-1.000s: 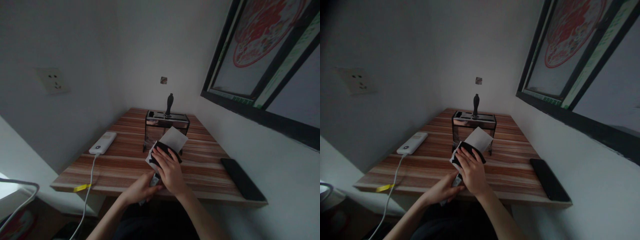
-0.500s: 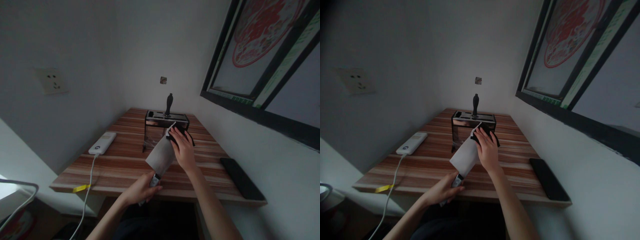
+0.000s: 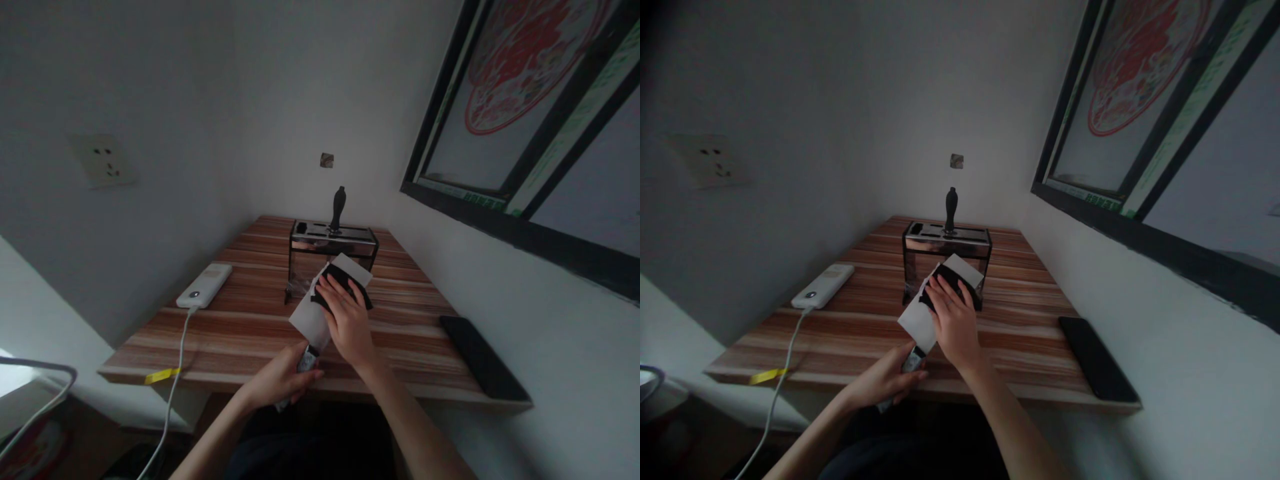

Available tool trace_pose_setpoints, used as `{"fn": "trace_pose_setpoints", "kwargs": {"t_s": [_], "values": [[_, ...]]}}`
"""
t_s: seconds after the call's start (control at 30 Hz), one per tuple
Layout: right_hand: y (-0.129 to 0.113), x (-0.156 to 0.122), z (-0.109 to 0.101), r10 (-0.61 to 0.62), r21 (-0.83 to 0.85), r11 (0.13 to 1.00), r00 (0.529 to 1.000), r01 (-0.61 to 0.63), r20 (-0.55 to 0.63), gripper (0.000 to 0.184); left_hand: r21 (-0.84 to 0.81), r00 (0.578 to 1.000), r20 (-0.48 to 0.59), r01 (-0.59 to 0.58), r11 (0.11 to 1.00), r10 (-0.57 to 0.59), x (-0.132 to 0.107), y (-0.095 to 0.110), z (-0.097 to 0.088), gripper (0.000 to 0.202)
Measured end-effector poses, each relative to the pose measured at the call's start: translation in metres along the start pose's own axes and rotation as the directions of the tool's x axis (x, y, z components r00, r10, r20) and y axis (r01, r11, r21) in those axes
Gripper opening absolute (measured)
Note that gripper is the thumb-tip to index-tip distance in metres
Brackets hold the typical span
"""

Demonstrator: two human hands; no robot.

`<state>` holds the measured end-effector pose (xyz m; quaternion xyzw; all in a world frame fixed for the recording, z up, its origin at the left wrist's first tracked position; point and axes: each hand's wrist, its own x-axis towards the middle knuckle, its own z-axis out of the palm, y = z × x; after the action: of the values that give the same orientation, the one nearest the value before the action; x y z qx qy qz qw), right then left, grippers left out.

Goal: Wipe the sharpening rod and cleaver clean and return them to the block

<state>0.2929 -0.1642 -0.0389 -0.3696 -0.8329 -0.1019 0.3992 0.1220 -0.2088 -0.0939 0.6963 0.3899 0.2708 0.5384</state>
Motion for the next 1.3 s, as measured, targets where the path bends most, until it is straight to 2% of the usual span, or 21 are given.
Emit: {"fn": "trace_pose_setpoints", "kwargs": {"t_s": [0.1,0.23,0.3,0.53,0.7,0.8,0.87,1.0,1.3], "values": [[-0.019,-0.011,0.006,-0.03,0.056,0.998,0.998,0.028,0.048,0.04,-0.018,1.0,-0.015,-0.006,1.0,0.005,0.001,0.0,0.0,0.027],[-0.04,-0.026,0.012,-0.073,0.119,0.991,0.989,0.057,0.132,0.04,0.036,0.998,-0.029,0.051,0.998,-0.05,0.002,-0.004,0.0,0.009],[-0.047,-0.032,0.014,-0.092,0.141,0.988,0.983,0.07,0.16,0.04,0.069,0.998,-0.02,0.066,0.995,-0.065,0.001,-0.007,0.0,0.015],[-0.053,-0.038,0.014,-0.102,0.177,0.982,0.973,0.064,0.21,0.046,0.078,0.998,-0.019,0.054,0.995,-0.053,0.0,-0.009,0.001,0.016],[-0.045,-0.033,0.013,-0.149,0.179,0.978,0.963,0.11,0.223,0.04,0.058,0.999,-0.011,0.031,0.998,-0.031,0.001,-0.004,0.001,0.015],[-0.036,-0.03,0.009,-0.182,0.165,0.975,0.966,0.152,0.185,0.038,0.083,0.998,-0.031,0.048,0.995,-0.045,0.002,-0.003,0.001,0.01],[-0.027,-0.027,0.005,-0.182,0.142,0.977,0.971,0.161,0.152,0.039,0.062,0.999,-0.039,0.021,0.998,-0.019,0.002,-0.002,0.001,0.014],[-0.005,-0.018,-0.001,-0.135,0.081,0.989,0.986,0.127,0.097,0.042,0.019,0.999,-0.008,-0.031,0.999,0.031,0.002,0.002,0.0,0.021],[0.039,0.005,-0.009,-0.031,-0.04,0.999,0.998,0.029,-0.045,0.04,0.065,1.0,0.023,-0.014,0.998,0.012,0.001,0.004,-0.002,0.018]]}}
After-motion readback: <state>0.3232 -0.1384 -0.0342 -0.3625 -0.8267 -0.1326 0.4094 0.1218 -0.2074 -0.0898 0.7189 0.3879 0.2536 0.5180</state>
